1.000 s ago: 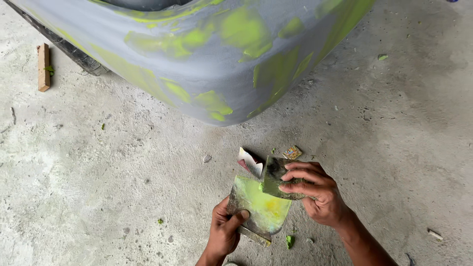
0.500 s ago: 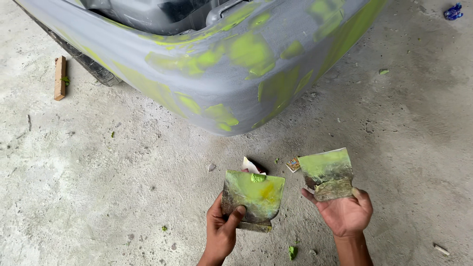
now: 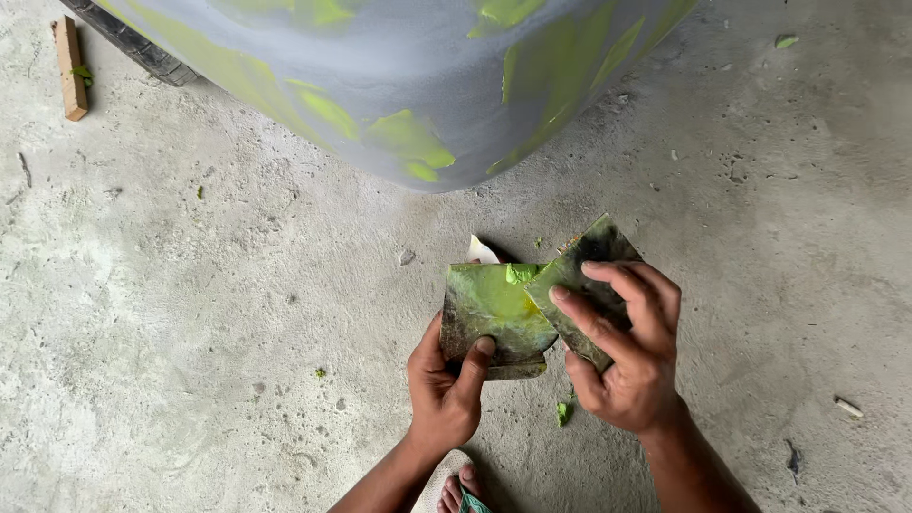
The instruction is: The person applies a green body filler to a gray car bumper using a small sanding block and a metal putty knife. They spread the filler on the bumper's edge and then on the inner surface of a detached bumper panel.
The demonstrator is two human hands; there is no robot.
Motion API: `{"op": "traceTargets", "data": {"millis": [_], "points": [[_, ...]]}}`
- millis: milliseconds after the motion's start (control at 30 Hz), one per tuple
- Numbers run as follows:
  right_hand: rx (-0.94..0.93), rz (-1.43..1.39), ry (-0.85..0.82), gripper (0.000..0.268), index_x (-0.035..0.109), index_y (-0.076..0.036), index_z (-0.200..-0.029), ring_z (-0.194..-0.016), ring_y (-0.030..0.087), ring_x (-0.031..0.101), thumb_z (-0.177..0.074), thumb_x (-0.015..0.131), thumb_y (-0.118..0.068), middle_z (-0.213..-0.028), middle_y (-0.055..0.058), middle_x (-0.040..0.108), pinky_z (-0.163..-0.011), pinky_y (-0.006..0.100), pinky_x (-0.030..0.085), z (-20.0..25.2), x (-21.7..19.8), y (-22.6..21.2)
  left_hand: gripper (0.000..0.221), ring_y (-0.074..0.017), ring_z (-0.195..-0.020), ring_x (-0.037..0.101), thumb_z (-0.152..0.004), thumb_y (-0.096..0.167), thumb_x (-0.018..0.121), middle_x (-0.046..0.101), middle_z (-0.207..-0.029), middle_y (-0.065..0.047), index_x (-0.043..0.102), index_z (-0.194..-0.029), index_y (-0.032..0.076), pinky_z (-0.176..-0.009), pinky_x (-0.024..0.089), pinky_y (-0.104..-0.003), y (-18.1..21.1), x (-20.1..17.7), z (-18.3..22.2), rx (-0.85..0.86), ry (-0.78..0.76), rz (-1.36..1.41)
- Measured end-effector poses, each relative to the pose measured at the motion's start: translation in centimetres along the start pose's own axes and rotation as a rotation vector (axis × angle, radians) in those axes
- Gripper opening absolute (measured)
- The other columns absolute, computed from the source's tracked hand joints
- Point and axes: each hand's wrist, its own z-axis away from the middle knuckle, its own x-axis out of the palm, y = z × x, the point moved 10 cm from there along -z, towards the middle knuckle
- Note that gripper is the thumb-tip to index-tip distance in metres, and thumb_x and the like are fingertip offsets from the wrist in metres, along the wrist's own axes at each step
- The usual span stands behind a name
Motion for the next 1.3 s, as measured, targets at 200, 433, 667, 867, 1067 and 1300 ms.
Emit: {"op": "traceTargets", "data": {"millis": [200,433,667,867,1067,1300], "points": [[-0.014,0.049,-0.102,0.051,0.070,-0.014,-0.117,-0.114,0.031,0.049,-0.068,0.054,-0.010,-0.122,0.011,0.061,-0.099,0.044,0.044,-1.0,0.7,-0.8,0.041,-0.0065,-0.059,0.050,-0.094,0.012,0.055,0.064,-0.079,-0.001,0.054,-0.132,-0.004,-0.053,0.047,-0.023,2.2,0.7,0.3,0.207,-0.026,-0.384],[0.329,-0.807,-0.232,0.039,0.069,-0.004,-0.117,-0.123,0.028,0.055,-0.086,0.055,-0.023,-0.128,0.016,0.062,-0.101,0.041,0.043,-2.7,-2.5,6.6,0.031,-0.0044,-0.048,0.050,-0.086,0.013,0.061,0.067,-0.068,0.000,0.068,-0.115,0.004,-0.050,0.053,-0.019,5.2,-1.5,-3.0,0.234,-0.036,-0.508],[0.391,-1.948,0.498,0.048,0.057,-0.011,-0.138,-0.120,0.041,0.042,-0.093,0.058,-0.027,-0.143,0.017,0.049,-0.082,0.066,0.026,-4.8,-7.6,12.5,0.038,-0.0127,-0.069,0.069,-0.065,0.015,0.081,0.072,-0.079,-0.007,0.072,-0.100,0.005,-0.063,0.053,-0.022,10.7,-8.6,-7.6,0.098,0.080,-0.313],[0.316,-1.790,0.420,0.069,0.045,-0.009,-0.151,-0.144,0.044,0.029,-0.091,0.067,-0.035,-0.158,0.020,0.033,-0.099,0.083,0.028,-10.1,-13.5,7.3,0.030,-0.0142,-0.073,0.059,-0.076,0.018,0.076,0.065,-0.081,-0.006,0.062,-0.092,-0.003,-0.064,0.051,-0.026,16.8,-6.8,-13.8,0.189,0.103,0.108],[0.300,-0.628,-0.109,0.056,0.049,-0.007,-0.132,-0.138,0.034,0.040,-0.078,0.059,-0.015,-0.144,0.022,0.042,-0.116,0.051,0.036,-24.5,-13.6,-0.6,0.027,-0.0176,-0.082,0.060,-0.079,0.012,0.072,0.065,-0.088,-0.007,0.061,-0.100,-0.003,-0.075,0.052,-0.033,15.9,-5.2,-15.8,0.192,0.086,0.320],[-0.138,0.277,-0.468,0.062,0.067,-0.018,-0.126,-0.124,0.029,0.050,-0.066,0.059,-0.004,-0.128,0.002,0.062,-0.099,0.047,0.036,-31.3,-6.4,-1.1,0.031,-0.0139,-0.075,0.058,-0.077,0.020,0.075,0.064,-0.080,-0.004,0.062,-0.094,-0.002,-0.067,0.051,-0.029,14.2,-6.1,-14.6,0.157,0.273,0.148]]}}
